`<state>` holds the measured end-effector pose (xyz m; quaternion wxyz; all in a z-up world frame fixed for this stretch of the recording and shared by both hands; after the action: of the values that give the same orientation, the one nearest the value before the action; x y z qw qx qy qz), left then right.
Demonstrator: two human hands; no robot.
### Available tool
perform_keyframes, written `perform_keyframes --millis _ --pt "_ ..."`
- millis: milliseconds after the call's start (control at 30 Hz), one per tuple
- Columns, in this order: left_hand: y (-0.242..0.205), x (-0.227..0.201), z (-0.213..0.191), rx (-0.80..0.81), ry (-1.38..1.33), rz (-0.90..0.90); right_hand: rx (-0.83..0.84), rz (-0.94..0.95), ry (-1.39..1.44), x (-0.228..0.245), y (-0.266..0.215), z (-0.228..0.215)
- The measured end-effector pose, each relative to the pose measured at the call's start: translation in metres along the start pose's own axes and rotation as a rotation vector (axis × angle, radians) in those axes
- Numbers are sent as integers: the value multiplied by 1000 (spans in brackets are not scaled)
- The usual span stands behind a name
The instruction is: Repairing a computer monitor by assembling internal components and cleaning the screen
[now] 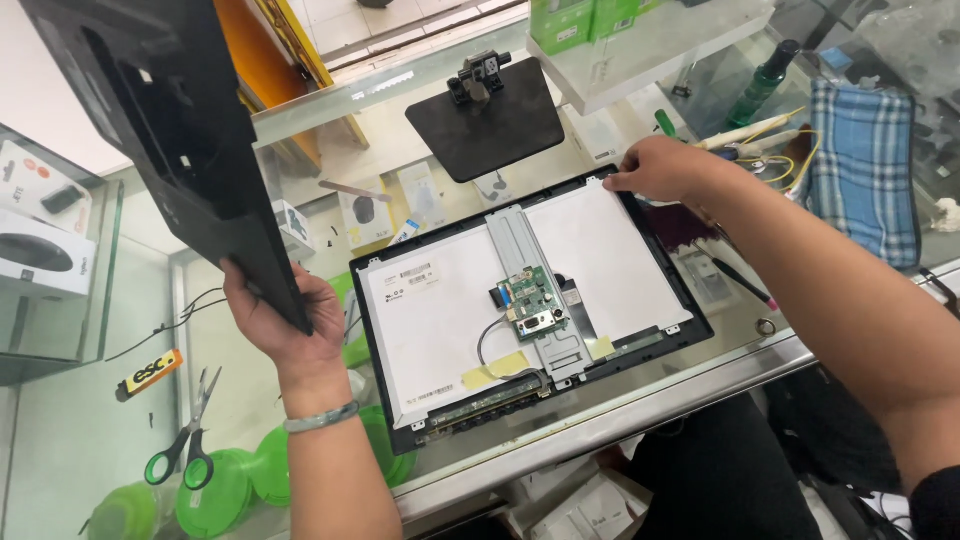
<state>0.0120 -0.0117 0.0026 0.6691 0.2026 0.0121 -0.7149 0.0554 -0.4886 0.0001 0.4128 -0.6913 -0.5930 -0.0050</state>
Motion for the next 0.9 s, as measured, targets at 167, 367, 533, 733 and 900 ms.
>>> perform_keyframes --millis 167,367,533,733,900 --pt "-2 5 15 -1 36 2 -47 -7 -29 8 -16 3" --pt "-3 6 18 -15 31 -1 -195 -26 -183 -16 -30 -3" --pt "-3 6 19 15 -3 -16 50 115 -418 2 -87 6" --pt "-2 5 9 2 9 -4 66 18 -328 -33 -65 20" --pt "-2 10 18 -24 27 -3 -151 -73 -585 -49 -55 29"
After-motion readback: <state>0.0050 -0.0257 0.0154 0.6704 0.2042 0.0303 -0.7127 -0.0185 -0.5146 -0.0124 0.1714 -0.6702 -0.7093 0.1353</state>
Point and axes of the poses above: each hand's wrist, its own y-axis towards the middle knuckle, its own z-axis out of the palm, x = y × z, the point moved 1 cm from there along y, towards the middle knuckle, and after that the axes turned 15 degrees about x, right-handed, at the moved point
